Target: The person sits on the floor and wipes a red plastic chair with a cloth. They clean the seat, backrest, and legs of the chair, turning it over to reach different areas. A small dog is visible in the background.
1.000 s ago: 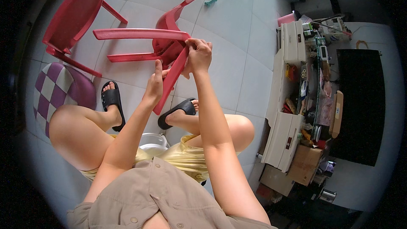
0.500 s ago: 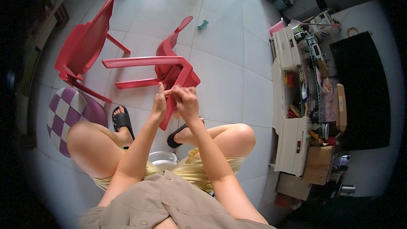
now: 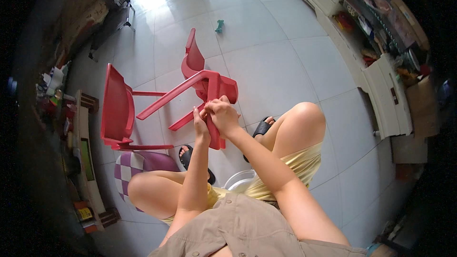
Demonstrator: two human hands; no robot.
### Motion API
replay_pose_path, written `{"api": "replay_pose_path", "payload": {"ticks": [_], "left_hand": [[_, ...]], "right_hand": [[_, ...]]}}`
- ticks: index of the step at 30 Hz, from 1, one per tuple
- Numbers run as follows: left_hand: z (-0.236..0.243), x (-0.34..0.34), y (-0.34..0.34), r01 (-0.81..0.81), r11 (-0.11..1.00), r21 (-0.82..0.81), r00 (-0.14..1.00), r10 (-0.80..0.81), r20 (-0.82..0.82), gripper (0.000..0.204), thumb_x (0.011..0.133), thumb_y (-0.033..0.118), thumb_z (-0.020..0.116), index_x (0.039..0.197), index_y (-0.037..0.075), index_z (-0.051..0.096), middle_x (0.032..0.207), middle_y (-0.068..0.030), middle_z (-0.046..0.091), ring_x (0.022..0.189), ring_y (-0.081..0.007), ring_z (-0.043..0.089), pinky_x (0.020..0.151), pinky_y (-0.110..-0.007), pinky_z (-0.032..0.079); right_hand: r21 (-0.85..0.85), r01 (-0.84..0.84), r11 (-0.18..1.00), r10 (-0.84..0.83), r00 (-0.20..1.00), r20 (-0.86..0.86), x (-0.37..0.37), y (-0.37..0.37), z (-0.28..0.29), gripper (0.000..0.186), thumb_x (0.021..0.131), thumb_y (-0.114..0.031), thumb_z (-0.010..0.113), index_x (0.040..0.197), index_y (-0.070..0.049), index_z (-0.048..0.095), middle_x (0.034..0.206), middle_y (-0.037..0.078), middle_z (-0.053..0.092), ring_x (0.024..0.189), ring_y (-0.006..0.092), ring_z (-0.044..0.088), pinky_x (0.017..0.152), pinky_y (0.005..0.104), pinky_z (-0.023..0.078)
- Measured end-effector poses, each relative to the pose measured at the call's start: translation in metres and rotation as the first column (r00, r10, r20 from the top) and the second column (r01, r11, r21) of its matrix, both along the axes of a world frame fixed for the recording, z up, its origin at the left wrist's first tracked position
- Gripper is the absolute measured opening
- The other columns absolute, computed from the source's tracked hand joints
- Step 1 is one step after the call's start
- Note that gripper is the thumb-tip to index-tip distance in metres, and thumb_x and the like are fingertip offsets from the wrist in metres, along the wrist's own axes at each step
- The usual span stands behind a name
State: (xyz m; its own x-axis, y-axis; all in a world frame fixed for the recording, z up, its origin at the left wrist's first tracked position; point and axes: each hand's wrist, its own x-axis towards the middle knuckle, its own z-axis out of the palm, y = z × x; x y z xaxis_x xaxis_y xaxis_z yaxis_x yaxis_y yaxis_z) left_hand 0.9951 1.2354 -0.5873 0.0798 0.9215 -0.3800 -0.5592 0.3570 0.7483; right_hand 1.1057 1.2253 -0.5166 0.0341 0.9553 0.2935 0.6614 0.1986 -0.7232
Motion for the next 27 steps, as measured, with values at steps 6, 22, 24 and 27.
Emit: {"api": "replay_pose_path", "payload": {"ticks": [6,22,24,27], "left_hand": [[0.014,-0.002,-0.002,0.014,0.992,0.127,0.920,0.037,-0.391,0.044,0.109,0.035,0.049,0.121,-0.003,0.068,0.095,-0.0052,0.071,0.082,-0.0130,0.066,0.074,-0.026,0.052],[0.017,0.008,0.003,0.058,0.994,0.088,0.790,0.008,-0.614,0.026,0.104,0.025,0.059,0.105,0.001,0.068,0.084,-0.0042,0.068,0.069,-0.0122,0.063,0.062,-0.029,0.053],[0.017,0.007,0.006,-0.041,0.997,0.062,0.879,0.066,-0.472,0.030,0.105,0.027,0.053,0.099,0.001,0.069,0.079,-0.0021,0.066,0.062,-0.0110,0.058,0.056,-0.027,0.048],[0.016,0.005,0.009,-0.044,0.997,-0.057,0.950,0.024,-0.312,0.058,0.107,0.042,0.032,0.114,-0.002,0.069,0.102,-0.0103,0.072,0.090,-0.0191,0.067,0.082,-0.033,0.052]], "right_hand": [[0.068,0.090,0.994,-0.085,0.994,-0.064,0.012,0.066,-0.015,0.011,0.087,-0.013,0.067,0.079,-0.014,0.074,0.087,0.002,0.069,0.096,0.0267,0.059,0.083,0.0407,0.054],[0.160,0.089,0.983,-0.084,0.996,-0.040,0.017,0.098,-0.041,0.006,0.087,-0.012,0.069,0.086,-0.014,0.075,0.097,-0.001,0.074,0.096,0.0267,0.059,0.086,0.0399,0.053],[0.150,0.111,0.982,-0.092,0.988,-0.125,0.013,0.072,-0.037,0.005,0.087,-0.012,0.070,0.087,-0.014,0.075,0.097,0.000,0.075,0.096,0.0266,0.059,0.086,0.0398,0.053],[0.205,0.092,0.974,-0.064,0.988,-0.141,0.015,0.040,-0.038,0.006,0.086,-0.011,0.068,0.088,-0.014,0.074,0.096,-0.003,0.072,0.097,0.0260,0.058,0.082,0.0407,0.054]]}}
